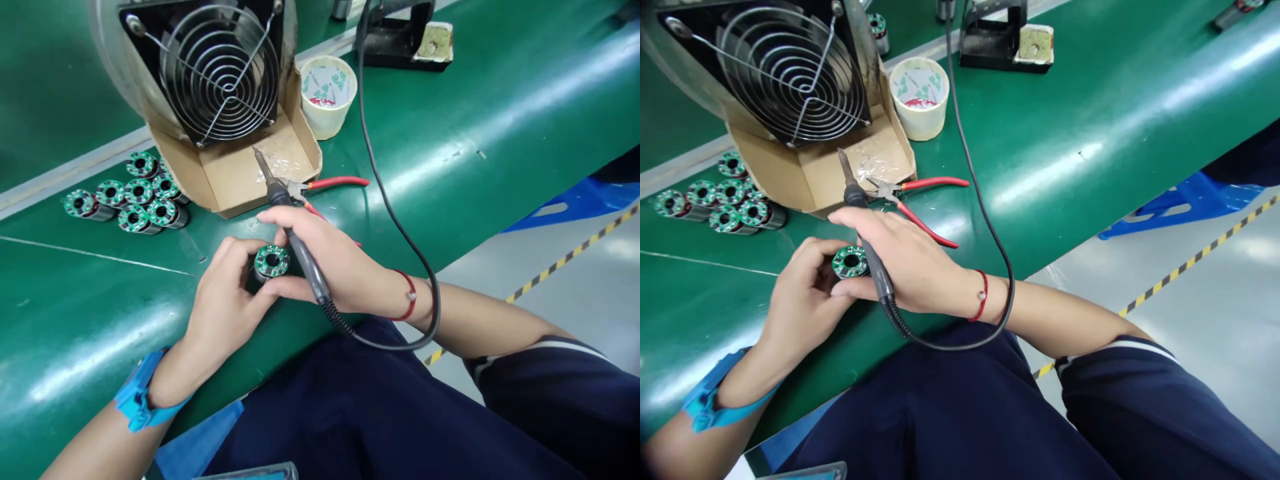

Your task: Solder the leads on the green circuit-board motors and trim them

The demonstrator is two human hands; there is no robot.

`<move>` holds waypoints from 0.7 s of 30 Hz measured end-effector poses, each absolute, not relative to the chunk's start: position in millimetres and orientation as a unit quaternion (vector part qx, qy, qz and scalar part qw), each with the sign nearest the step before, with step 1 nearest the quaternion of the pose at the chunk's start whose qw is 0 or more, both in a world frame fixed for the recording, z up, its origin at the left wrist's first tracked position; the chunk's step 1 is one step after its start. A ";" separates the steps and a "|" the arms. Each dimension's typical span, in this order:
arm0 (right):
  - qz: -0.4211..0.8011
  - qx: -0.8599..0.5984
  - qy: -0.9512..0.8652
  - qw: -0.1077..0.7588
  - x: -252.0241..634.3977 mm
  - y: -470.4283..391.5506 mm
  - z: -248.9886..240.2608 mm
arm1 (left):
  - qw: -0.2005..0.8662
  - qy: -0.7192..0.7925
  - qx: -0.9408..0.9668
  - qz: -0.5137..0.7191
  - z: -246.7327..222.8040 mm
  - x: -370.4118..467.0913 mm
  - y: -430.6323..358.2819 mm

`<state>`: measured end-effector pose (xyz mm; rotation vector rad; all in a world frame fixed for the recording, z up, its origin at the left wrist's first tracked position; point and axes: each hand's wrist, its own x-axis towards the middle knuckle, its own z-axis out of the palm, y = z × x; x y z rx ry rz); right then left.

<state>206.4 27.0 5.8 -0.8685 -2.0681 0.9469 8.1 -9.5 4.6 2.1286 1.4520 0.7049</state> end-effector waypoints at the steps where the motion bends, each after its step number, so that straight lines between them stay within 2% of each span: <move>1: 0.319 -0.341 -0.822 0.327 204.3 26.4 3.3 | 0.229 0.544 0.769 0.246 1.6 7.5 -8.1; 4: 0.234 -0.364 -0.863 0.260 198.6 29.3 -5.3 | 0.293 0.588 0.714 0.243 -9.4 1.2 -4.7; 6: 0.218 -0.353 -0.881 0.227 197.8 33.5 -9.5 | 0.365 0.595 0.657 0.286 -15.7 -5.8 -2.9; 10: 0.229 -0.287 -0.890 0.270 205.5 37.4 -5.8 | 0.435 0.578 0.588 0.362 -16.9 -14.8 -0.7; 16: 0.279 -0.353 -0.787 0.422 229.0 14.6 7.8 | 0.313 0.566 0.688 0.330 -0.8 -8.0 -4.2; 21: 0.369 -0.398 -0.698 0.467 244.3 -7.8 -1.1 | 0.268 0.554 0.725 0.307 3.4 -5.6 -7.5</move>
